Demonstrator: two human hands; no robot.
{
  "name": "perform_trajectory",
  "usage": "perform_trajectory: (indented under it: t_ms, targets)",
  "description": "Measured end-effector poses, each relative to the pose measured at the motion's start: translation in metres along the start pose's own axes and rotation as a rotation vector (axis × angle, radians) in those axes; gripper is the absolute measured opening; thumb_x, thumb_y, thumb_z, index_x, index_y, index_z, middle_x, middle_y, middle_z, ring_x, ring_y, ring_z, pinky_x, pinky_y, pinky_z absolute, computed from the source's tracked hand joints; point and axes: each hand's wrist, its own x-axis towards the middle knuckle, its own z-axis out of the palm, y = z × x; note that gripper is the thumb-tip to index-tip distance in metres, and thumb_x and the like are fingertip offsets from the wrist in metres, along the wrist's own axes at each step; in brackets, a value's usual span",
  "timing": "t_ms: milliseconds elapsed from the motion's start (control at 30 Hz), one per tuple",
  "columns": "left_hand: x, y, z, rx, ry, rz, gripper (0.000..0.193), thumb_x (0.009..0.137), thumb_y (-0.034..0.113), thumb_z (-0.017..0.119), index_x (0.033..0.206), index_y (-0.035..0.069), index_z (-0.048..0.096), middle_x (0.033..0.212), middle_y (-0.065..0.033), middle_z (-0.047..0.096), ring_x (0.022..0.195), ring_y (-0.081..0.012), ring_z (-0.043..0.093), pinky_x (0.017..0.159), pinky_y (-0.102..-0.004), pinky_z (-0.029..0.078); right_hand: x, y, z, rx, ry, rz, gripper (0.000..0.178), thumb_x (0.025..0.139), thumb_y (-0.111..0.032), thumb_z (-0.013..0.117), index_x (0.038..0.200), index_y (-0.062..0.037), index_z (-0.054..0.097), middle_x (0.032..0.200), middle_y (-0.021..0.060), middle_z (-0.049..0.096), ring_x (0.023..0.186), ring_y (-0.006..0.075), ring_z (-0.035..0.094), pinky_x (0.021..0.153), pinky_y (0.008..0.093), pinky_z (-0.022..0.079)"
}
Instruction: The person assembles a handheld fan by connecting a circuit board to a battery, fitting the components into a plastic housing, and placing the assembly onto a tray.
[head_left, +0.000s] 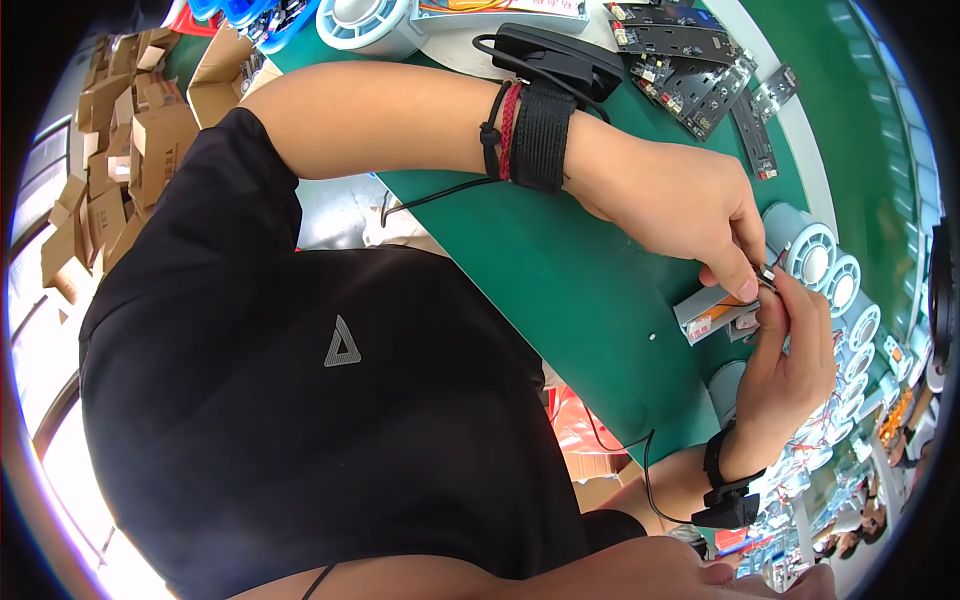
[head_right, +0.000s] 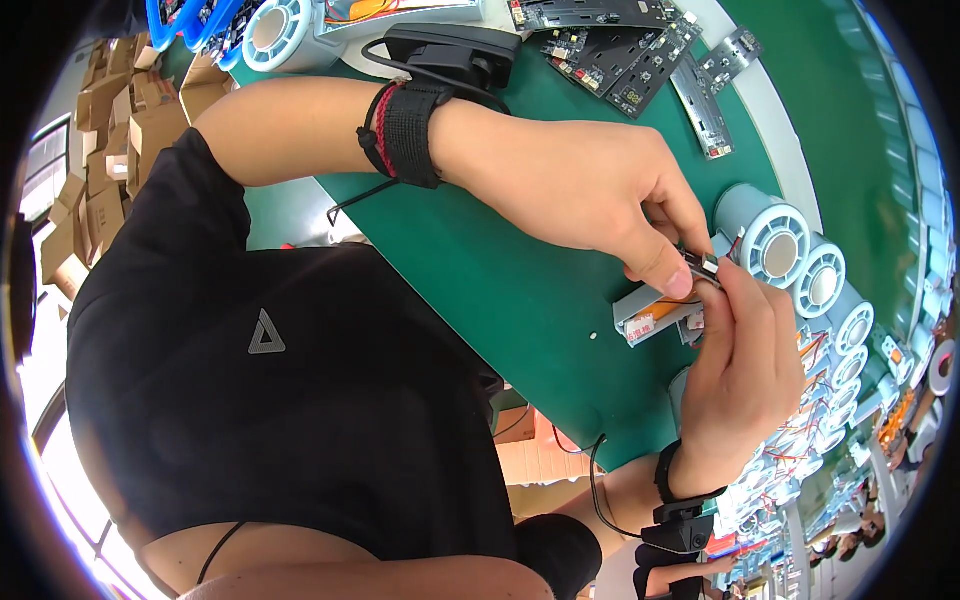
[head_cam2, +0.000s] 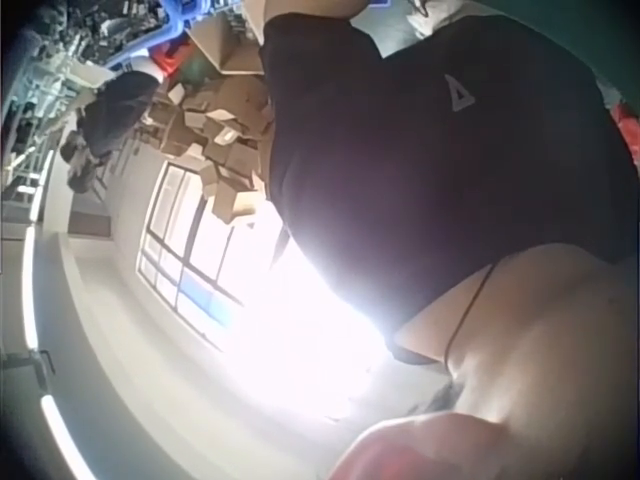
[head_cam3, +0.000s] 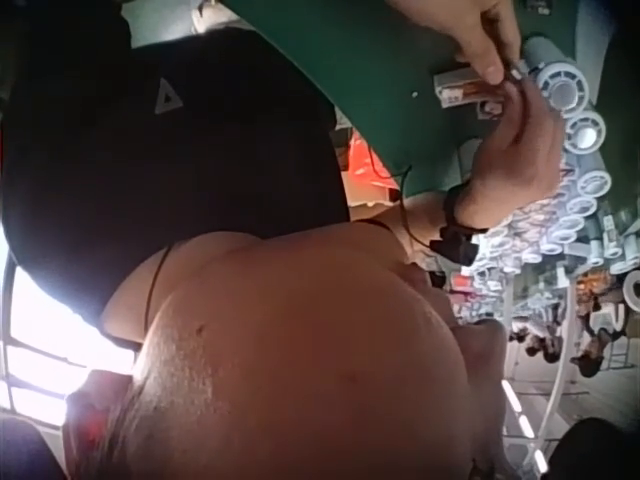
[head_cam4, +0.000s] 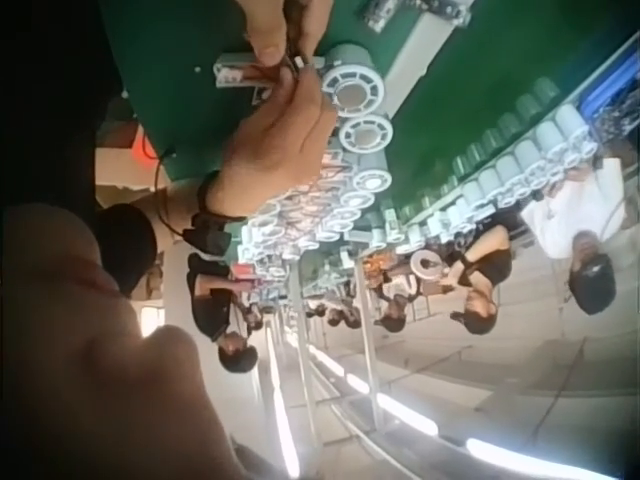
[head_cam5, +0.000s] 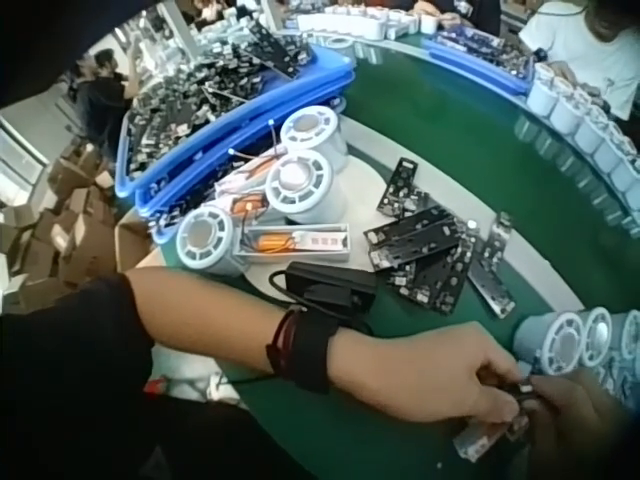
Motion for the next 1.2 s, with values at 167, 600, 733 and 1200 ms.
perform_trajectory:
  t_ms: [167,600,733,1200]
  targets:
    - [-0.003,0.003,0.005,-0.098,0.075,0.018,0.044,0.098,0.029,0.069,0.128,-0.003,0.064,0.095,-0.0044,0.071,0.077,-0.0107,0.062,0.068,-0.0266,0.049,-0.009,-0.004,-0.012,0.787,0.262,0.398,0.015,0.090,0.007,0.067,0.105,0.0037,0.069,0.104,0.0167,0.071,0.089,0.0234,0.068,0.078,0.0330,0.055]
    - [0.005,-0.015,0.016,-0.168,0.187,0.268,0.047,0.102,0.026,0.064,0.137,-0.004,0.055,0.114,-0.0085,0.069,0.102,-0.0109,0.062,0.088,-0.0285,0.052,-0.001,0.008,-0.014,0.328,0.029,-0.004,0.024,0.074,0.013,0.076,0.096,0.0027,0.072,0.102,0.0139,0.070,0.086,0.0231,0.068,0.074,0.0303,0.053]
    - [-0.003,-0.009,0.012,-0.161,0.169,0.203,0.044,0.103,0.023,0.063,0.139,-0.002,0.055,0.120,-0.0081,0.067,0.108,-0.0117,0.061,0.093,-0.0292,0.050,-0.002,0.002,-0.010,0.270,0.026,-0.083,0.023,0.076,0.011,0.077,0.097,0.0013,0.072,0.100,0.0121,0.068,0.082,0.0220,0.066,0.072,0.0293,0.053]
    - [0.002,-0.013,0.012,0.199,0.270,0.365,0.044,0.101,0.028,0.063,0.133,-0.001,0.058,0.116,-0.0155,0.063,0.108,-0.0274,0.062,0.095,-0.0360,0.048,-0.004,-0.005,-0.007,0.143,-0.004,-0.009,0.018,0.078,0.007,0.077,0.093,-0.0012,0.072,0.092,0.0080,0.061,0.074,0.0210,0.063,0.064,0.0294,0.050]
